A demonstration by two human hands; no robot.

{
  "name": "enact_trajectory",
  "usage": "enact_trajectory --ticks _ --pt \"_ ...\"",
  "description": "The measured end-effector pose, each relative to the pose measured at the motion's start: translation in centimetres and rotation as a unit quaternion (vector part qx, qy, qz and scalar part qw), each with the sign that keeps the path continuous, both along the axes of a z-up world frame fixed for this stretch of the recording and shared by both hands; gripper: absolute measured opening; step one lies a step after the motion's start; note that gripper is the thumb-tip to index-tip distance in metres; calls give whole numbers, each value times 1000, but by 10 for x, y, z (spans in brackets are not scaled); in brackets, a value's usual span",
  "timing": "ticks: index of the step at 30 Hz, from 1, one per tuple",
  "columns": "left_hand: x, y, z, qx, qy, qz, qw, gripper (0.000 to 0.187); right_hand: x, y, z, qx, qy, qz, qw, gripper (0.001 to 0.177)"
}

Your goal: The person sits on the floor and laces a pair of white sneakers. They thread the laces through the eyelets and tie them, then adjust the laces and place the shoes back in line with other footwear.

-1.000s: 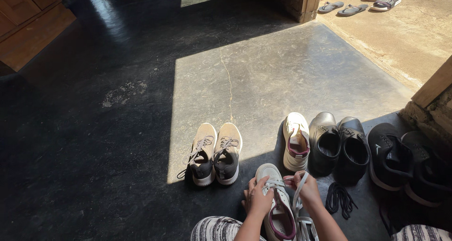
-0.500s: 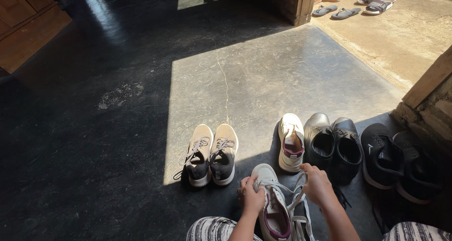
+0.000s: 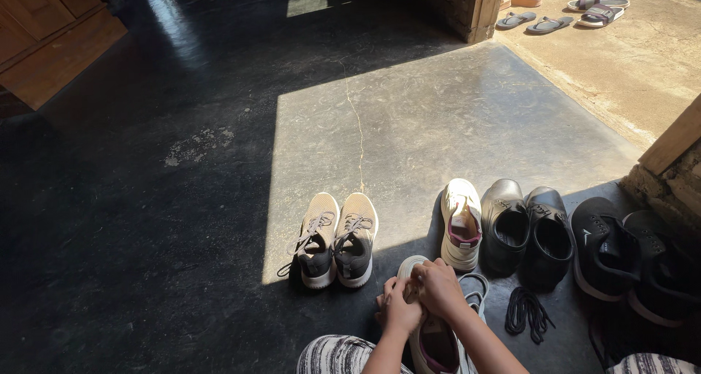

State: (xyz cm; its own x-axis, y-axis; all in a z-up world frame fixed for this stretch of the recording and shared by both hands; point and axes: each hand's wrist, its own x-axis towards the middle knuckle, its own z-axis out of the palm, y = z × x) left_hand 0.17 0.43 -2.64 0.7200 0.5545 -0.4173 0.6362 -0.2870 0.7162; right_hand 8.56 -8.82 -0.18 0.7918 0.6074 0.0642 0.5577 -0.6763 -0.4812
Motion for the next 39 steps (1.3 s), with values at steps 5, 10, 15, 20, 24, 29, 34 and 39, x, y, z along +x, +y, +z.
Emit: enact_trajectory --ticks 5,10,15,20,24,29,34,39 --pt "-4 -2 28 19 32 -21 999 62 10 4 -3 229 -18 5 973 5" --pt "-9 -2 38 13 22 -18 1000 62 22 -3 38 363 243 -80 896 12" --pt "-9 -2 36 20 22 -16 999 60 22 -31 102 539 243 -21 807 9" --pt "-5 -1 25 18 26 -17 999 59 25 -48 120 561 204 -29 802 12" --pt "-1 0 17 15 25 -15 999 57 31 -49 99 331 129 -147 923 14" --pt "0 -1 7 26 3 0 1000 54 16 -42 54 -85 24 -139 986 36" --pt "1 -1 1 17 -5 9 1000 52 -2 -19 17 32 -16 -25 999 36" --pt "1 -2 8 15 1 13 1000 47 -5 -7 -1 43 -26 -24 998 15"
